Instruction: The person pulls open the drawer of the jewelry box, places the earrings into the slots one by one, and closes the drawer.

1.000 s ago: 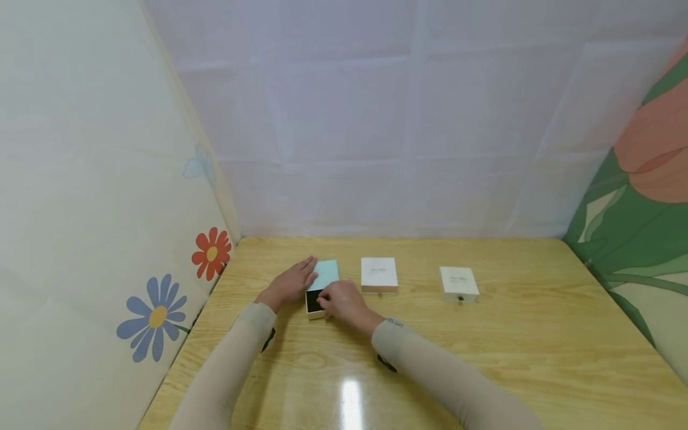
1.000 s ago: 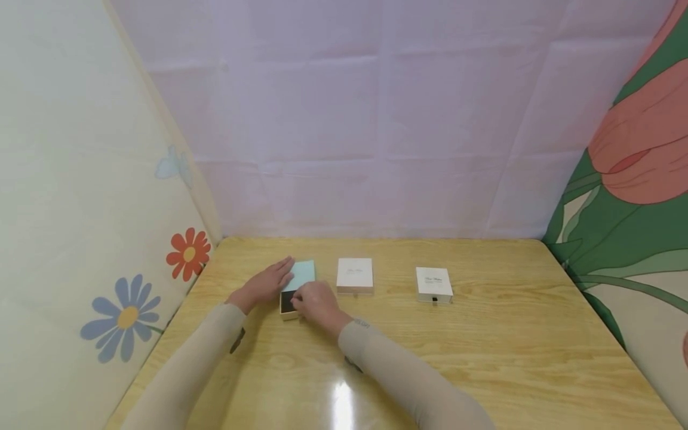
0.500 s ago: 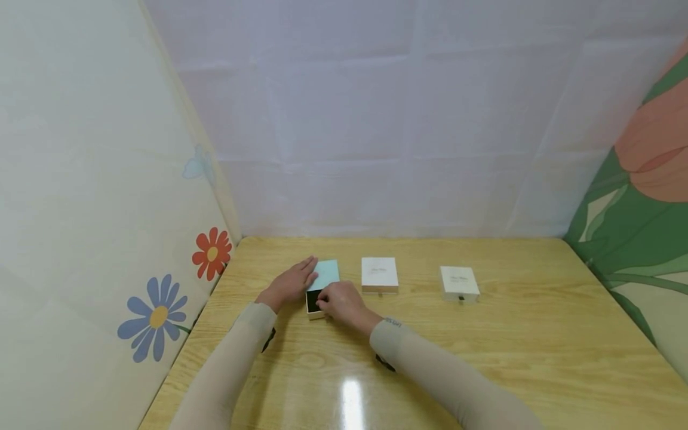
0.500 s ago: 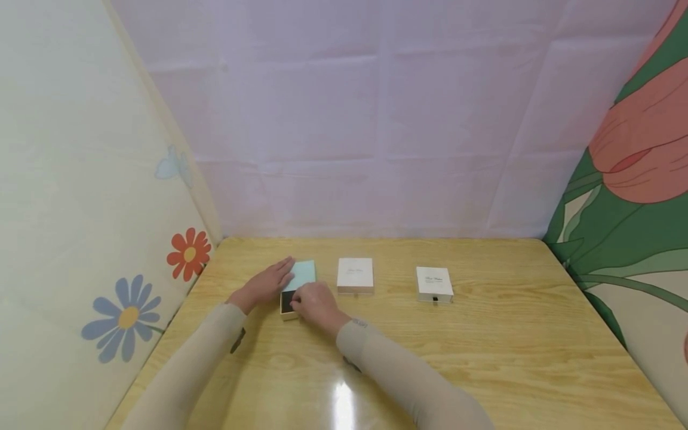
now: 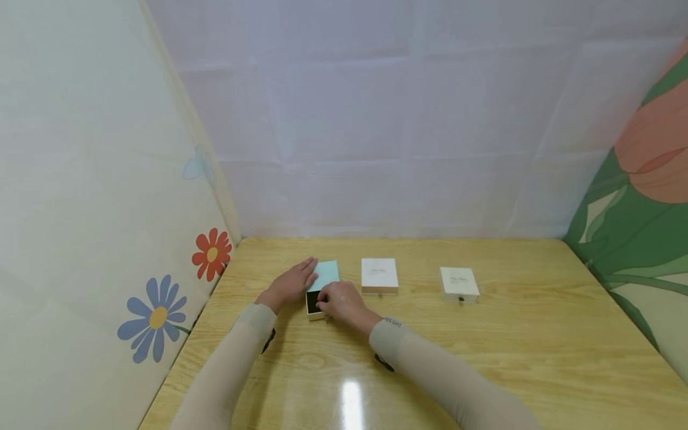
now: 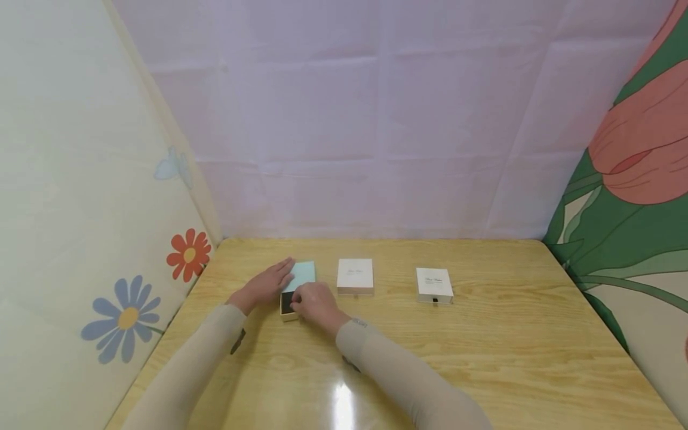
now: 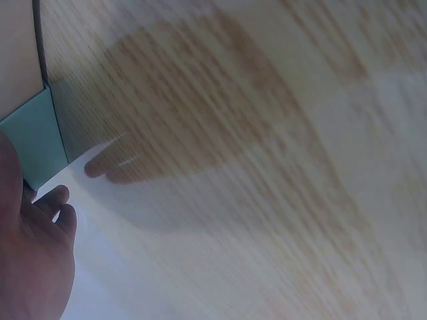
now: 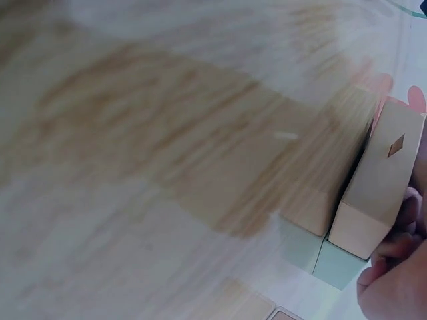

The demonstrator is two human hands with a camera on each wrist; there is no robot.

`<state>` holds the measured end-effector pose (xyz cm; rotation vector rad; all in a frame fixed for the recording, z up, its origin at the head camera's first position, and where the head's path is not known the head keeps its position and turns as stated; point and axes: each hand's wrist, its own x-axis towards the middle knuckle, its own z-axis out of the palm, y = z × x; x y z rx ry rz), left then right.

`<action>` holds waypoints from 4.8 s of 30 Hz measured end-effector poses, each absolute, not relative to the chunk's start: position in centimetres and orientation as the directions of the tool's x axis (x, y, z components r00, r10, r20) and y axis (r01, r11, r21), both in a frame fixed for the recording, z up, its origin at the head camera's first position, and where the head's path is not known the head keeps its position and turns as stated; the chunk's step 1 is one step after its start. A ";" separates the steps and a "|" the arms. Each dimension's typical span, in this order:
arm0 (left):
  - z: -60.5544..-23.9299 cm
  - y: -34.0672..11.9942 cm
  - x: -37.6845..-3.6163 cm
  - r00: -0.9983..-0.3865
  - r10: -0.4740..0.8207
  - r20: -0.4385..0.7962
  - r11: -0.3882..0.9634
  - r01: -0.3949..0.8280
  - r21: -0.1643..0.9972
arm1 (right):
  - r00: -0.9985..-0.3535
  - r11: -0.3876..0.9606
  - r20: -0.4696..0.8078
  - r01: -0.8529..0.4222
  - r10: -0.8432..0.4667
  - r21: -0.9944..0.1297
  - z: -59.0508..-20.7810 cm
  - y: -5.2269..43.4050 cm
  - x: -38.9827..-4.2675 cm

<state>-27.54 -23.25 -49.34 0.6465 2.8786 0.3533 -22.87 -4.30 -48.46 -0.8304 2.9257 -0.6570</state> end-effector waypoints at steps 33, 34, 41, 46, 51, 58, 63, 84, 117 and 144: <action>-49.2 -23.1 -27.2 -0.900 0.426 -0.095 0.876 0.384 0.293 | -0.859 0.761 0.052 -0.478 -0.510 -0.437 -47.9 -4.2 -22.6; -49.2 -23.1 -27.2 -0.899 0.428 -0.092 0.874 0.385 0.296 | -0.860 0.760 0.054 -0.477 -0.508 -0.442 -47.9 -4.1 -22.5; -49.0 -23.0 -27.1 -0.899 0.428 -0.088 0.870 0.384 0.309 | -0.878 0.716 0.054 -0.422 -0.475 -0.556 -47.8 -3.7 -22.1; -49.2 -23.2 -27.1 -0.895 0.438 -0.088 0.872 0.398 0.285 | -0.904 0.642 0.024 -0.321 -0.426 -0.696 -47.5 -3.1 -21.4; -49.3 -23.2 -27.2 -0.890 0.451 -0.073 0.867 0.417 0.273 | -0.934 0.587 0.009 -0.231 -0.356 -0.776 -47.1 -2.7 -20.5; -49.5 -23.3 -27.6 -0.891 0.446 -0.084 0.875 0.415 0.249 | -0.955 0.494 -0.063 -0.093 -0.290 -0.865 -47.0 -2.0 -19.3; -49.3 -23.4 -27.7 -0.892 0.442 -0.093 0.878 0.409 0.248 | -0.955 0.440 -0.095 -0.040 -0.282 -0.897 -46.8 -1.6 -18.4; -49.6 -23.2 -27.7 -0.887 0.454 -0.086 0.876 0.427 0.226 | -0.867 0.236 -0.435 0.382 -0.243 -0.893 -47.7 -1.9 -16.6; -49.5 -23.3 -27.5 -0.894 0.438 -0.099 0.883 0.407 0.233 | -0.883 0.092 -0.432 0.422 -0.181 -0.902 -49.0 -3.6 -17.2; -49.1 -23.1 -27.2 -0.889 0.447 -0.097 0.874 0.412 0.256 | -0.890 0.084 -0.442 0.435 -0.115 -0.897 -48.8 -4.5 -18.8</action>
